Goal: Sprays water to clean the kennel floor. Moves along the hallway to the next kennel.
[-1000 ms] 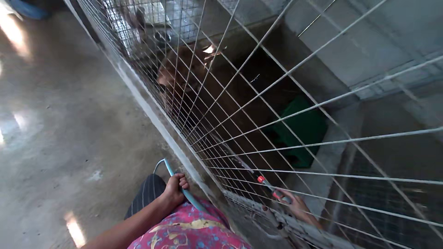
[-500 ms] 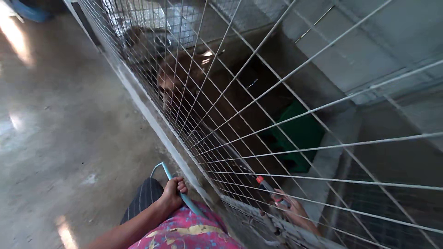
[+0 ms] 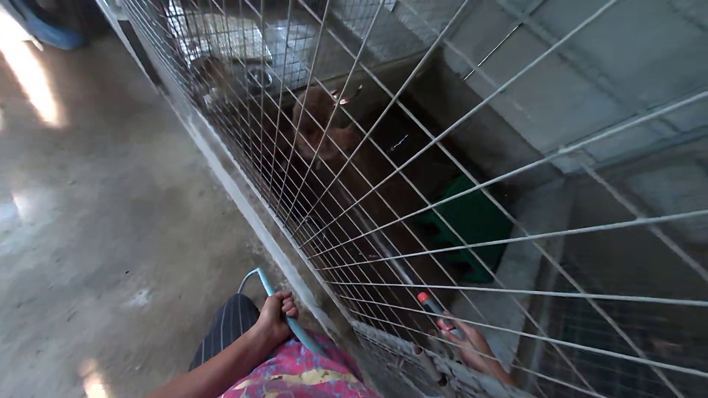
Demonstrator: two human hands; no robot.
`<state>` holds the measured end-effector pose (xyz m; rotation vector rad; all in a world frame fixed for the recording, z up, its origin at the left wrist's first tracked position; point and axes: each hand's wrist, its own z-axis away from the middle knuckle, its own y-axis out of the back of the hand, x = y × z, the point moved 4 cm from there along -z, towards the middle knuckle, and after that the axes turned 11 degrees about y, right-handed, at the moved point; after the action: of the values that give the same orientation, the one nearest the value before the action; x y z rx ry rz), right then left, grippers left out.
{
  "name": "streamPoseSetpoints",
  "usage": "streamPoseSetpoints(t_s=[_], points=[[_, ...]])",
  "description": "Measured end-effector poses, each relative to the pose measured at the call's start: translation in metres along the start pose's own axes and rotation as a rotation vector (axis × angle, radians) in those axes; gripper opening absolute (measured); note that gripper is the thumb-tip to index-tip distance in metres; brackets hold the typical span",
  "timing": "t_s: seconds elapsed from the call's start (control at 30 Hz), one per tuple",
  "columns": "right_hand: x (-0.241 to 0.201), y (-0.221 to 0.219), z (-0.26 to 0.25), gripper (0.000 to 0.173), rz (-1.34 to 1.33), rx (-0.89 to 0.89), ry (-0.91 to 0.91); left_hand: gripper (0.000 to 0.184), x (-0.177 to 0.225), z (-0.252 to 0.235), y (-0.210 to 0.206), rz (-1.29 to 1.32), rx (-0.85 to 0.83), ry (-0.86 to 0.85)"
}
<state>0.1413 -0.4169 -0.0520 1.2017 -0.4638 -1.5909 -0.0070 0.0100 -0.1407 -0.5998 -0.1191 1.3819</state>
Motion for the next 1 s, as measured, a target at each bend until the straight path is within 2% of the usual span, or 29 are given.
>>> streamPoseSetpoints(t_s=[0.13,0.3,0.5,0.67,0.8,1.0], points=[[0.014,-0.006,-0.006,0.048,0.055,-0.121,-0.094,0.036,0.001,0.001,0.0,0.007,0.003,-0.002],[0.018,0.0,-0.001,0.055,0.051,0.018,-0.108,0.036,0.001,0.002,-0.001,-0.026,0.027,-0.03],[0.02,0.001,0.0,0.053,0.03,0.089,-0.095,0.034,0.001,0.002,-0.002,-0.032,0.032,-0.02],[0.02,0.007,0.0,0.054,0.043,0.201,-0.01,0.036,0.001,0.0,-0.003,-0.016,0.019,-0.008],[0.004,0.006,0.002,0.053,-0.02,0.186,0.035,0.036,0.002,-0.001,-0.004,-0.017,0.015,0.006],[-0.006,0.003,0.0,0.053,-0.067,0.07,0.074,0.036,0.003,-0.002,-0.003,-0.019,0.006,0.005]])
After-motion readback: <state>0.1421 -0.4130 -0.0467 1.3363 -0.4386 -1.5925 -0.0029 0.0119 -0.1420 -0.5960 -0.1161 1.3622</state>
